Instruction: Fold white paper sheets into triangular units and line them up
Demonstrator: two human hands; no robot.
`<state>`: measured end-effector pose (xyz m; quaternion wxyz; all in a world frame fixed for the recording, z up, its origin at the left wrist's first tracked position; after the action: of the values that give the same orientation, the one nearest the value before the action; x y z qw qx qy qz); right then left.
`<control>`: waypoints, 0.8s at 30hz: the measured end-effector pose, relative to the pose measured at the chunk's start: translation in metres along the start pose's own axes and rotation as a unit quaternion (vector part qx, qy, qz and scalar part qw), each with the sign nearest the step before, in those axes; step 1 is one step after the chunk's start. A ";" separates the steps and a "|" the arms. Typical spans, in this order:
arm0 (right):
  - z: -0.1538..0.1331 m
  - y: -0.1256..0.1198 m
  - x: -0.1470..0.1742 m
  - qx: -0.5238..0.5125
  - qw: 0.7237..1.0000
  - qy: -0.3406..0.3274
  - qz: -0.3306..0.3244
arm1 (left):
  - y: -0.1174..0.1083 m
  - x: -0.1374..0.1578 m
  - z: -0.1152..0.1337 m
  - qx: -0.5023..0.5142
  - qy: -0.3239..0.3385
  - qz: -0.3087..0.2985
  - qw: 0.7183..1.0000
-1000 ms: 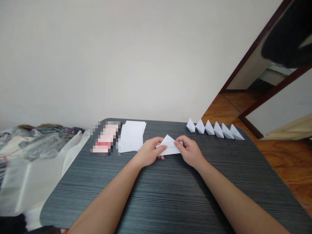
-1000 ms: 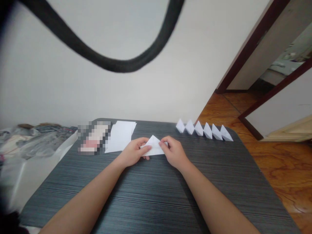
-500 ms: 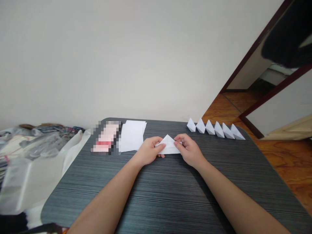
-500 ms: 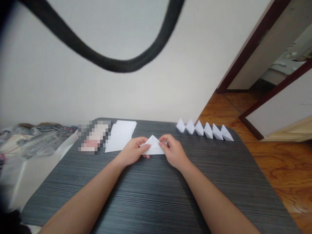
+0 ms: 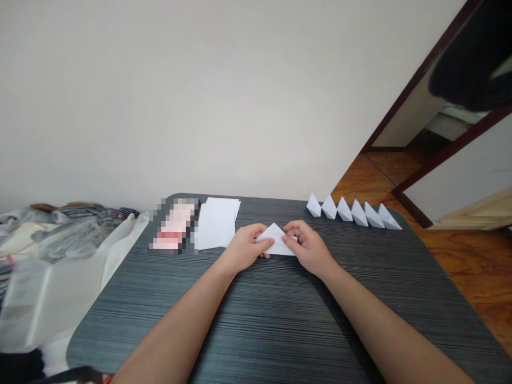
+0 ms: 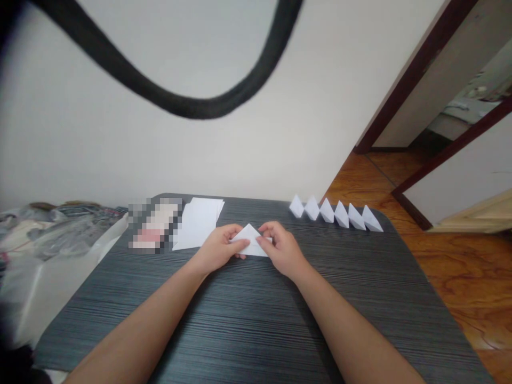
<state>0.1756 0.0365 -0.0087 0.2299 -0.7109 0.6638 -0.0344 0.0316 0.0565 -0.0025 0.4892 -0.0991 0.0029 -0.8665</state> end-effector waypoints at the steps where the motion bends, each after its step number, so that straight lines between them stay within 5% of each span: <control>1: 0.000 0.001 0.000 -0.008 1.000 0.001 -0.006 | 0.000 0.000 0.000 0.002 0.000 0.001 1.000; 11: -0.002 0.009 0.001 0.029 0.993 0.056 -0.105 | 0.000 0.000 0.001 -0.019 -0.007 0.007 1.000; 24: -0.002 0.008 0.001 0.007 0.992 0.063 -0.108 | 0.000 0.002 -0.001 -0.120 -0.008 0.005 0.993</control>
<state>0.1671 0.0352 -0.0101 0.1875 -0.7731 0.5962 -0.1078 0.0301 0.0547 -0.0035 0.4784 -0.1638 0.1034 -0.8565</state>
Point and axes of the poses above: each hand's wrist, its own x-axis away from the middle knuckle, its own y-axis out of the palm, z = x × y, the point moved 7 cm from there along -x, towards the middle knuckle, and after that the axes turned 5 degrees about -y, right-handed, at the moved point
